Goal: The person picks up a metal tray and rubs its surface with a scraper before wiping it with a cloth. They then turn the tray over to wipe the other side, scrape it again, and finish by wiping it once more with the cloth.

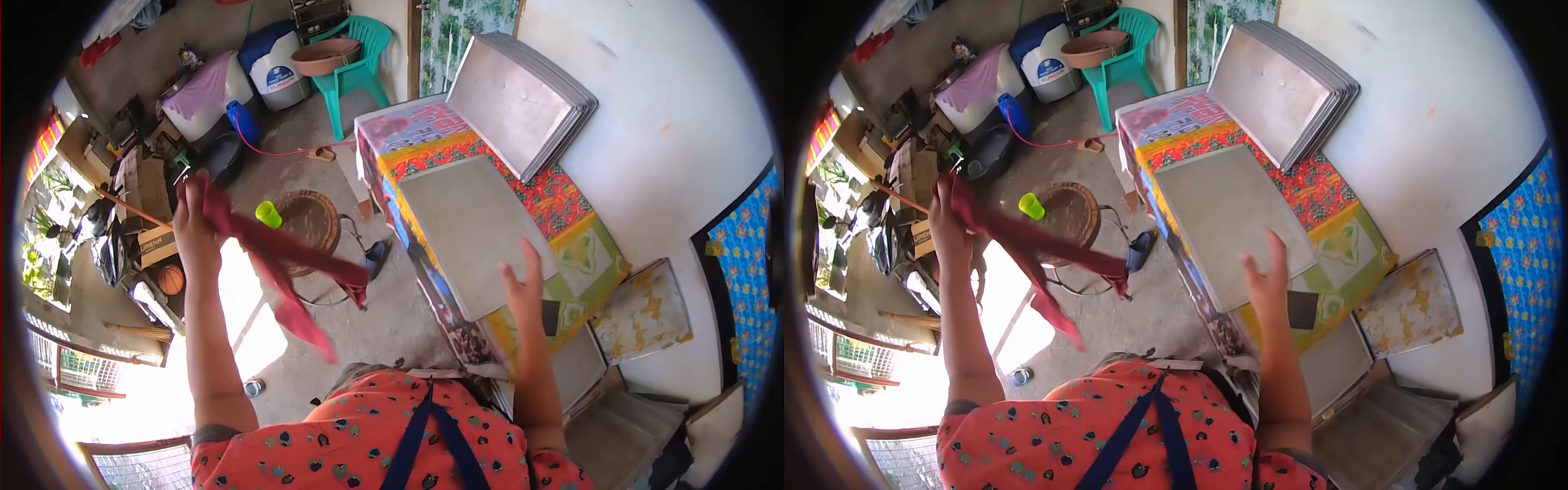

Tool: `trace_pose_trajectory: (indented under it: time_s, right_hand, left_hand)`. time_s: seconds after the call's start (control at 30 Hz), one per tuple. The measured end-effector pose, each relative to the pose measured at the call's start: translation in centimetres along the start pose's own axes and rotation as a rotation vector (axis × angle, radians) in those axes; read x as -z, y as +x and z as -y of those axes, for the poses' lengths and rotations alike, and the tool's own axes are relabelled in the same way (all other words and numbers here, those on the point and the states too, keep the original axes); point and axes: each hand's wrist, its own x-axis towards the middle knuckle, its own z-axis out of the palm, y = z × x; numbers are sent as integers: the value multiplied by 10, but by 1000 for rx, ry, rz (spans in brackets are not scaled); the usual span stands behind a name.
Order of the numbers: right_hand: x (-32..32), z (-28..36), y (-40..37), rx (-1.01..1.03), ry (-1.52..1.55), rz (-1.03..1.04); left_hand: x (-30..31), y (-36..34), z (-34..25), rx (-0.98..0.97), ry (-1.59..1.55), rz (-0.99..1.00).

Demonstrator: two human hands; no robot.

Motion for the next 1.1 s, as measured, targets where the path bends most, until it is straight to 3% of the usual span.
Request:
trace_pose_trajectory:
  time_s: [0.03, 0.1, 0.13, 0.2, 0.23, 0.3, 0.37, 0.47, 0.53, 0.6, 0.67, 0.7, 0.77, 0.8, 0.83, 0.87, 0.9, 0.97, 1.0, 1.03, 1.07, 1.1]
  right_hand:
    - [-24, 33, 4, 37, 62, 75]
    - [-80, 84, 4, 103, 211, 209]
    - [-104, 123, -2, -127, 707, 385]
    - [-161, 152, -10, 20, 774, 576]
    - [-200, 129, -11, 373, 326, 571]
    - [-263, 78, -28, 175, 197, 1230]
    - [-263, 87, -34, -182, 20, 1528]
    - [-244, 125, -56, -136, 441, 924]
    - [-305, 108, -72, 148, 597, 768]
    - [-322, 132, -101, 71, 148, 949]
    - [-329, 136, -117, 17, -41, 1190]
    - [-332, 137, -120, -6, -140, 1305]
    - [-314, 99, -125, 4, 47, 1124]
    - [-309, 72, -118, -60, -53, 1077]
    - [-301, 51, -104, -123, -152, 1028]
    - [-286, 46, -90, -313, -159, 822]
    - [-268, 50, -69, -565, 83, 703]
    - [-207, 90, -39, -756, 1009, 615]
    - [-187, 100, -31, -751, 1122, 570]
    - [-175, 85, -21, -618, 828, 590]
    - [-162, 71, -12, -501, 524, 594]
    - [-159, 45, -1, -229, -180, 605]
  left_hand:
    - [-4, 17, -28, 295, -492, -92]
    - [-11, 39, -42, 45, -450, -42]
    - [-11, 44, -67, 57, -594, -57]
    - [-7, 60, -98, 13, -788, -40]
    - [-2, 68, -104, -43, -838, -4]
    - [28, 83, -114, -20, -645, -186]
    - [58, 96, -109, 1, -659, -267]
    - [91, 113, -81, -32, -838, -237]
    - [101, 113, -71, -12, -986, -215]
    - [112, 115, -36, -124, -1188, 247]
    - [140, 130, 3, -185, -1202, 473]
    - [162, 143, 24, -192, -1129, 460]
    - [168, 131, 1, -226, -817, -56]
    - [171, 124, -11, -170, -632, -296]
    - [173, 114, -1, -169, -322, -162]
    - [174, 104, 9, -209, -13, -41]
    - [165, 90, 58, -204, 426, 340]
    - [122, 34, 67, -288, 917, 926]
    - [123, 20, 114, -226, 963, 1056]
    - [130, 15, 160, -161, 1010, 1190]
    - [132, 23, 170, 38, 699, 966]
    - [133, 32, 175, 219, 391, 729]
